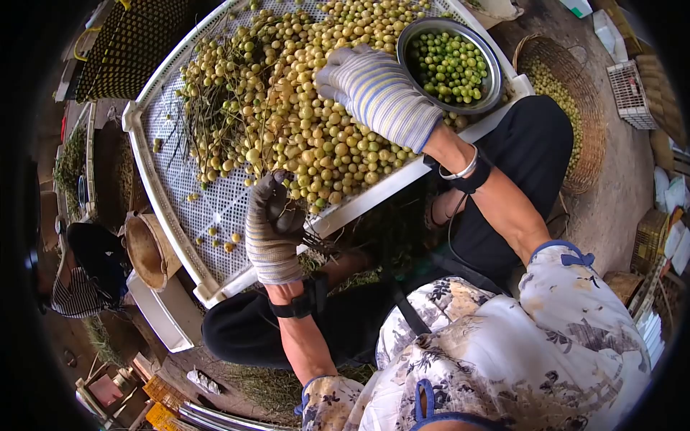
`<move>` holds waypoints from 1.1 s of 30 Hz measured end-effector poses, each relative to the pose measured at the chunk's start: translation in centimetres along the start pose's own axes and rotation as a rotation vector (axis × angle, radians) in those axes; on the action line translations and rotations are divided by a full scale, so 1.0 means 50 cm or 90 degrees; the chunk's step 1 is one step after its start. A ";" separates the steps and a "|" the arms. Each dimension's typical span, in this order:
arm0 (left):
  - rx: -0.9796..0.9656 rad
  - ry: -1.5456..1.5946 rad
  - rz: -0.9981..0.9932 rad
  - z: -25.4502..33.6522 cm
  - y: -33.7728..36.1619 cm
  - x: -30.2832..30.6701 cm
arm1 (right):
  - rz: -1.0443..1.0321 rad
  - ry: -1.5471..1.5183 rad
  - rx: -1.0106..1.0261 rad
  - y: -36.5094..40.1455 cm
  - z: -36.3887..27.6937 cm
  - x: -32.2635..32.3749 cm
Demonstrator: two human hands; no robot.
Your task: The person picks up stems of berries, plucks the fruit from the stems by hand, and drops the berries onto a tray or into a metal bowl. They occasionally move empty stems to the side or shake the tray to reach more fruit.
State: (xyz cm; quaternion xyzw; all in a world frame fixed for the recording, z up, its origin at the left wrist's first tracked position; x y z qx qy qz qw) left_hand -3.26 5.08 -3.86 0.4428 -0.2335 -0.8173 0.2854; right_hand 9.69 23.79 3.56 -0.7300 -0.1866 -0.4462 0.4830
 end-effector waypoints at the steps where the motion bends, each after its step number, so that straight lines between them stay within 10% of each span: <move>1: -0.007 0.005 -0.011 0.001 0.001 -0.003 | -0.062 -0.051 -0.008 0.006 0.002 -0.007; 8: -0.009 0.001 0.012 0.000 0.006 -0.016 | -0.535 -0.929 -0.400 0.104 -0.110 -0.128; 22: -0.085 -0.171 0.013 0.023 0.015 -0.035 | -0.154 -1.189 -0.563 0.078 -0.088 -0.113; 33: -0.148 -0.197 0.084 0.043 0.030 -0.031 | -0.201 -1.214 -0.554 0.076 -0.080 -0.108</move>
Point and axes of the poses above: each hand's wrist, its own y-axis away from the middle knuckle, its own x-axis out of the back of the hand, z = x × y, the point moved 7 cm from there along -y, towards the middle knuckle
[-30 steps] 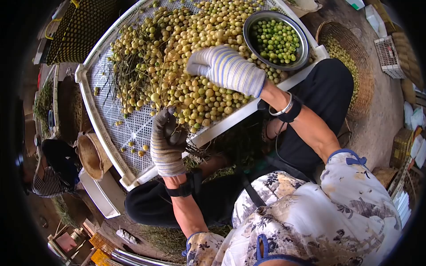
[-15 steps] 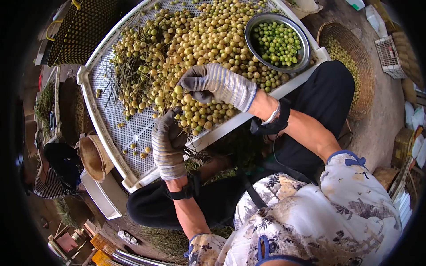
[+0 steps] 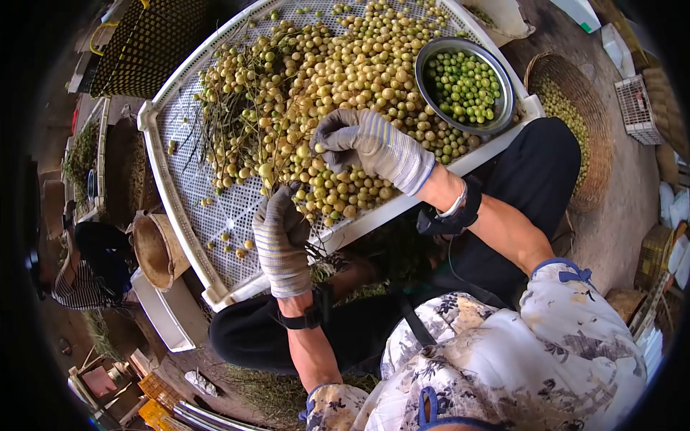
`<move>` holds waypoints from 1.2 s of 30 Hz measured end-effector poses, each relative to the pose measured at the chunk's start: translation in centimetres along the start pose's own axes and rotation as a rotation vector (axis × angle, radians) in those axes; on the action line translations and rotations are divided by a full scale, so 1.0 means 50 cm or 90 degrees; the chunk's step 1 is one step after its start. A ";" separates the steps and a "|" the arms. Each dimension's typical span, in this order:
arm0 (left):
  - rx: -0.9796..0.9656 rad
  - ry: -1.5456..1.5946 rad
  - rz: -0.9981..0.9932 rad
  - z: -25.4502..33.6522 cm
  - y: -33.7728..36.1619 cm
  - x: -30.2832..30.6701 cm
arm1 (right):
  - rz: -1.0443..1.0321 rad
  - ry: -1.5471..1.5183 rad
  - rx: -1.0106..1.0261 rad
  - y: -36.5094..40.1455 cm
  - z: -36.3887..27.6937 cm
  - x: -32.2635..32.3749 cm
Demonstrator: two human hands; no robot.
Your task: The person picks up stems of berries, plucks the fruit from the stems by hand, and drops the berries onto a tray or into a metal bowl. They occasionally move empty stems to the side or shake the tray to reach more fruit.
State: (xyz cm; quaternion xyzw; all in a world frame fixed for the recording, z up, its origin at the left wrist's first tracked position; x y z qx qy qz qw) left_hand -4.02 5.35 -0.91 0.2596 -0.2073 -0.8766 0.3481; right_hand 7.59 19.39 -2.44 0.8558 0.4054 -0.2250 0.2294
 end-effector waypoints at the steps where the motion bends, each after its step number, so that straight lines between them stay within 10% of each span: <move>1: -0.004 -0.006 -0.001 0.001 0.000 0.001 | -0.011 0.025 -0.001 -0.001 -0.006 0.007; 6: -0.009 -0.011 -0.011 0.007 0.000 -0.003 | -0.075 -0.056 -0.117 0.004 0.020 -0.004; 10: 0.000 0.002 -0.002 0.014 0.008 0.001 | -0.086 -0.293 0.038 -0.044 0.007 0.048; 16: 0.022 0.050 -0.060 -0.002 0.003 0.000 | 0.000 0.239 -0.022 0.005 0.001 0.013; 26: 0.067 0.031 -0.056 -0.010 -0.007 0.009 | -0.168 -0.099 -0.107 0.002 0.058 -0.029; 36: 0.048 0.041 -0.030 -0.004 -0.004 0.013 | -0.097 0.085 -0.076 0.024 -0.005 -0.054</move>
Point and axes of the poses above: each hand's wrist, its own y-axis away from the middle knuckle, its own x-axis out of the back of the hand, z = x × y, the point moved 7 cm from there along -y, towards the middle knuckle
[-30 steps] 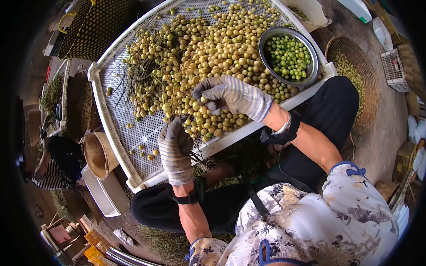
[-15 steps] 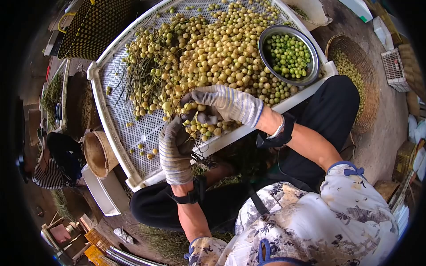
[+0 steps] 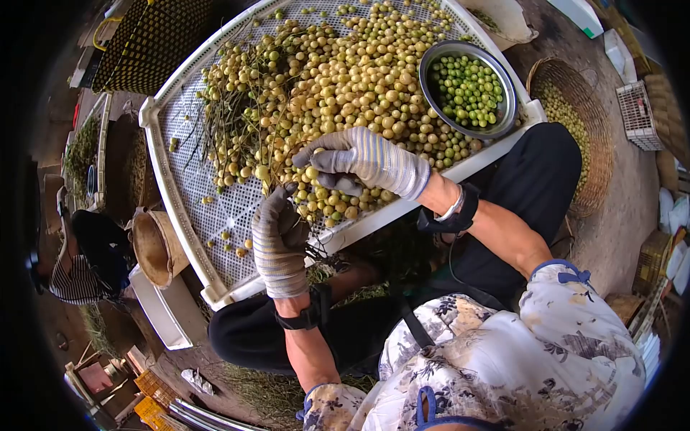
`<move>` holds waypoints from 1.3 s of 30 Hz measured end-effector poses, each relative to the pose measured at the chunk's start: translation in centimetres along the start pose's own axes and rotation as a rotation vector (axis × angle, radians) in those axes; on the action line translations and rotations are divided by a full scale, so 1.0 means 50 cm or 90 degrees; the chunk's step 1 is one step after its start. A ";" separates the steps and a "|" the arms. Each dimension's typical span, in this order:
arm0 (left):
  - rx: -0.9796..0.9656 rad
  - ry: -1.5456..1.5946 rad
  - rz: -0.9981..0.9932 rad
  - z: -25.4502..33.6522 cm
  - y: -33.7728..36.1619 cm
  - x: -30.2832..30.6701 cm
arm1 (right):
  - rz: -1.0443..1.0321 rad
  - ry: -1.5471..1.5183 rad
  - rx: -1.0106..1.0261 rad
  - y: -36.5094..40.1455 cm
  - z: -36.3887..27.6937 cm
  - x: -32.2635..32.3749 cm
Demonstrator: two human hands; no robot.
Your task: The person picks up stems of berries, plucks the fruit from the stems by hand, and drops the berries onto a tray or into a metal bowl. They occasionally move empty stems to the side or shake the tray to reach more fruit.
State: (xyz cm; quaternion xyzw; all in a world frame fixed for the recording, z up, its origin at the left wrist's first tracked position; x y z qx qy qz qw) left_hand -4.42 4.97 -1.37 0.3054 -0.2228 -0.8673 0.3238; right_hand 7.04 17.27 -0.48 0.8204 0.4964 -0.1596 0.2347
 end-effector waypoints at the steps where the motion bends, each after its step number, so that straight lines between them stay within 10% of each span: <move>1: -0.001 0.000 0.003 0.000 0.001 -0.001 | -0.005 -0.028 -0.004 0.002 -0.002 -0.001; 10: -0.010 0.069 0.022 -0.005 0.005 0.018 | 0.038 -0.219 0.096 -0.014 -0.030 0.099; 14: 0.050 0.123 -0.048 -0.024 -0.012 0.013 | 0.061 0.127 0.000 -0.004 -0.002 0.052; 25: 0.072 0.161 -0.053 -0.031 -0.010 0.006 | -0.067 -0.268 0.042 -0.020 0.020 0.035; 30: 0.067 0.158 -0.023 -0.026 -0.002 0.007 | 0.098 0.016 0.041 -0.017 -0.017 0.076; 39: 0.099 0.120 0.000 -0.041 -0.003 0.008 | 0.023 -0.001 0.012 -0.025 0.033 0.000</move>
Point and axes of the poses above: each hand's wrist, its own y-axis away from the middle knuckle, its own x-axis out of the back of the hand, z = x × y, the point moved 7 cm from there along -y, towards the middle knuckle
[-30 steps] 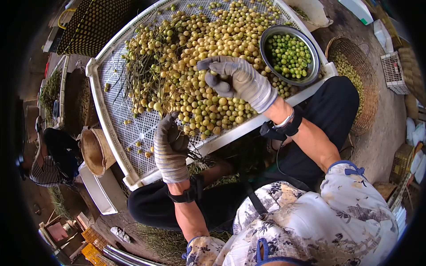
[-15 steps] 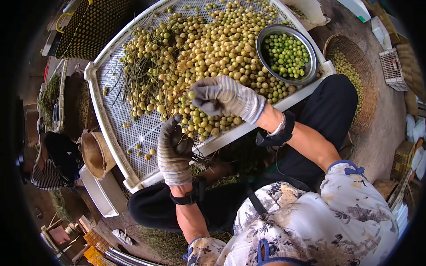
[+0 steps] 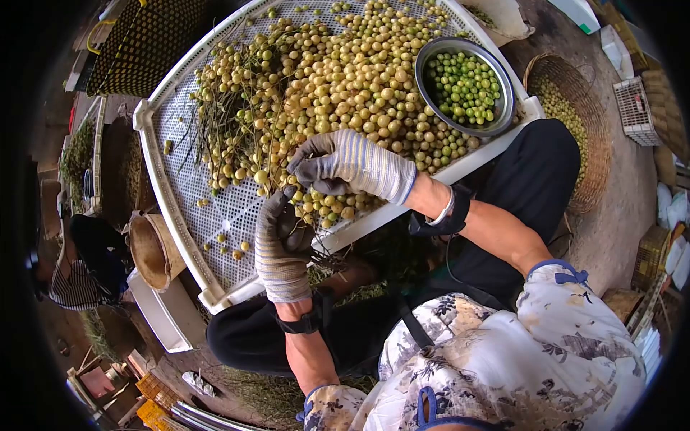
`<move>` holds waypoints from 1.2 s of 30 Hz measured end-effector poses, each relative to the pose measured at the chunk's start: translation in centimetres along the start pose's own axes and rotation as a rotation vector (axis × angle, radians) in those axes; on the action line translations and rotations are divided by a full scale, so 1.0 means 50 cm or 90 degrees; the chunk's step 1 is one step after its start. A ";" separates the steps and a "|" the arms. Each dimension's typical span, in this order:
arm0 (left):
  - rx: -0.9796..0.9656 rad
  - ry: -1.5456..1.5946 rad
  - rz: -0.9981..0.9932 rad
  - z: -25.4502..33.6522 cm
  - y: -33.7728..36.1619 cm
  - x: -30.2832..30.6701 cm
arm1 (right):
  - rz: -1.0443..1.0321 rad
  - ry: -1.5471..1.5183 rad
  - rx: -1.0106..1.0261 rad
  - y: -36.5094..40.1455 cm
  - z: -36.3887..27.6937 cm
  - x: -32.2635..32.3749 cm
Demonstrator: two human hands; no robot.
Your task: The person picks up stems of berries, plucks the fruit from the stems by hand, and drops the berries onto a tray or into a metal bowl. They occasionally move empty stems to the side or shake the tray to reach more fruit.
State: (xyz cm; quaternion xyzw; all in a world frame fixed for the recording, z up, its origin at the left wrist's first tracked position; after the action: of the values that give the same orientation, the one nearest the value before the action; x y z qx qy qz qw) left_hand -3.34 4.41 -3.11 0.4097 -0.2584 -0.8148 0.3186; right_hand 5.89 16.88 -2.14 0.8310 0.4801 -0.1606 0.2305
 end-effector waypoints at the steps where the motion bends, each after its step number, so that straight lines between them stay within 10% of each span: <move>1: -0.006 -0.011 -0.006 0.003 0.000 0.001 | -0.004 0.000 -0.012 0.001 -0.002 0.006; 6: -0.115 -0.124 0.032 0.037 0.017 -0.009 | 0.068 -0.015 0.053 0.004 -0.065 0.071; 10: -0.302 -0.338 0.113 0.055 0.033 -0.028 | 0.285 0.935 0.582 0.022 -0.205 0.061; 13: -0.311 -0.335 0.109 0.049 0.034 -0.025 | 0.152 0.537 0.385 -0.002 -0.183 0.039; 16: -0.364 -0.388 0.105 0.044 0.022 -0.029 | 0.072 0.637 0.260 -0.010 -0.148 -0.042; 21: -0.311 -0.336 0.118 0.036 0.018 -0.014 | 0.140 0.627 0.451 -0.007 -0.143 -0.026; 24: -0.219 -0.219 0.132 0.035 0.023 -0.020 | 0.119 0.601 -0.117 -0.003 -0.071 0.010; 28: -0.192 -0.212 0.078 0.014 0.018 -0.032 | 0.083 0.187 0.136 -0.014 -0.042 -0.020; 36: -0.133 -0.193 -0.028 0.007 0.010 -0.040 | 0.035 0.232 0.156 -0.027 -0.005 0.007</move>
State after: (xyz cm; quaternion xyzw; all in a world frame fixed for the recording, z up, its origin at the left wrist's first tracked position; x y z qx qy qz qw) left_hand -2.55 5.61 -1.55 0.2522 -0.2089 -0.8963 0.2990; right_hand 4.88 17.85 -2.40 0.8810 0.4677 -0.0583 0.0418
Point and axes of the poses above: each hand's wrist, its own y-axis away from the middle knuckle, its own x-axis out of the back of the hand, z = x × y, the point moved 7 cm from there along -y, towards the middle knuckle
